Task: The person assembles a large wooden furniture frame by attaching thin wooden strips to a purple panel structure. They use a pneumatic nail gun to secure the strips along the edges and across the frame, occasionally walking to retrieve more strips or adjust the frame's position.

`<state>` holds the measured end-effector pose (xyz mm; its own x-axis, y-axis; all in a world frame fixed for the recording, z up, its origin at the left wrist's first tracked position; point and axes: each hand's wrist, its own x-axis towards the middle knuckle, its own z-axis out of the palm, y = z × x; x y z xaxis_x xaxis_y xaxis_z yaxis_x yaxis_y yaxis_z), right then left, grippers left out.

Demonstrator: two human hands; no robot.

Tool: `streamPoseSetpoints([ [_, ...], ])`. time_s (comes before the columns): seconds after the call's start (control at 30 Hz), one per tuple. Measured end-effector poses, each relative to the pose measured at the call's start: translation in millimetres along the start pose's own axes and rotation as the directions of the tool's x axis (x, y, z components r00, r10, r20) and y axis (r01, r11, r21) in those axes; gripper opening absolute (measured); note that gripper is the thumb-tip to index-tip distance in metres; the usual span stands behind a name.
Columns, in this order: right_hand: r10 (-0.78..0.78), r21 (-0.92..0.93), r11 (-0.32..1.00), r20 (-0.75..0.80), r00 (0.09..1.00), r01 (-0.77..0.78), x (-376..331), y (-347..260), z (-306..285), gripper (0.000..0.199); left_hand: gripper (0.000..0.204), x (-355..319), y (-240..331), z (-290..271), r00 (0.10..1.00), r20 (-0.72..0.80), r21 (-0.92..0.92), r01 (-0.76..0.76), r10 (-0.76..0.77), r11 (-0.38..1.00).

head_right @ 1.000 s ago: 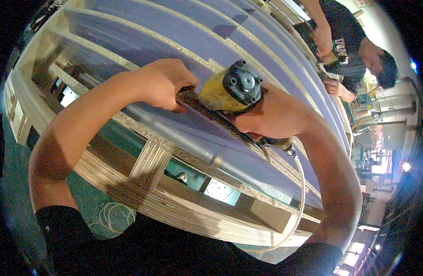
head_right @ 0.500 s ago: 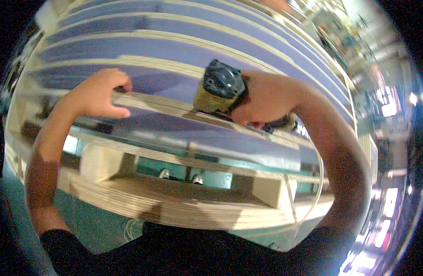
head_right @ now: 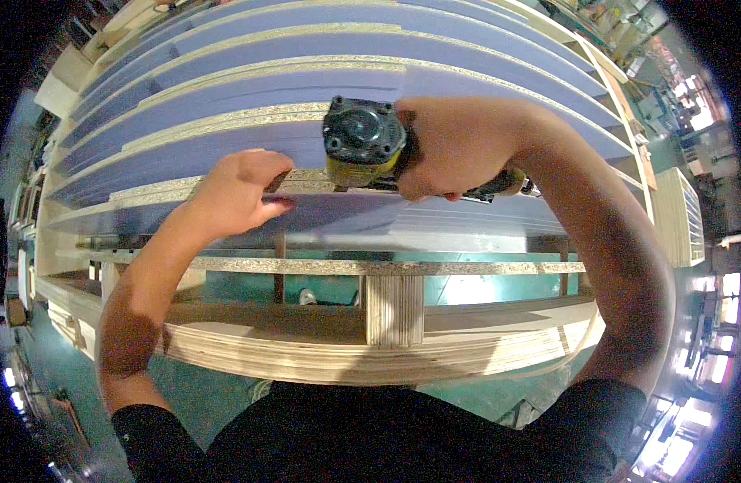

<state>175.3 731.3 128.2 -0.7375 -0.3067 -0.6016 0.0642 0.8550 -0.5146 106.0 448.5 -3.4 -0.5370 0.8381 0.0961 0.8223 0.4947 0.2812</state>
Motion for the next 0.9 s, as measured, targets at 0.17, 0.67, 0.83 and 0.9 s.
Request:
streamPoseSetpoints([
  [0.17, -0.018, -0.049, 0.999, 0.014, 1.0, 0.019, 5.3, -8.6, -1.3, 0.036, 0.044, -1.2, 4.7, -6.7, 0.996, 0.049, -0.004, 0.073, -0.073, 0.997],
  [0.67, 0.006, 0.072, 0.997, 0.014, 1.0, -0.007, -5.0, 10.6, -16.6, 0.042, 0.046, 1.2, -3.2, -7.1, 0.995, 0.088, -0.033, 0.053, -0.049, 0.998],
  [0.83, -0.024, 0.117, 0.993, -0.056, 0.998, 0.031, 32.5, -34.1, -43.0, 0.035, 0.055, -28.9, -55.4, -58.4, 0.997, -0.016, -0.127, 0.074, -0.077, 0.989],
  [0.9, -0.057, 0.024, 0.998, -0.089, 0.994, 0.059, 58.4, -70.6, -50.9, 0.031, 0.055, -63.7, -115.6, -86.0, 0.963, -0.214, 0.071, 0.185, -0.166, 0.98],
])
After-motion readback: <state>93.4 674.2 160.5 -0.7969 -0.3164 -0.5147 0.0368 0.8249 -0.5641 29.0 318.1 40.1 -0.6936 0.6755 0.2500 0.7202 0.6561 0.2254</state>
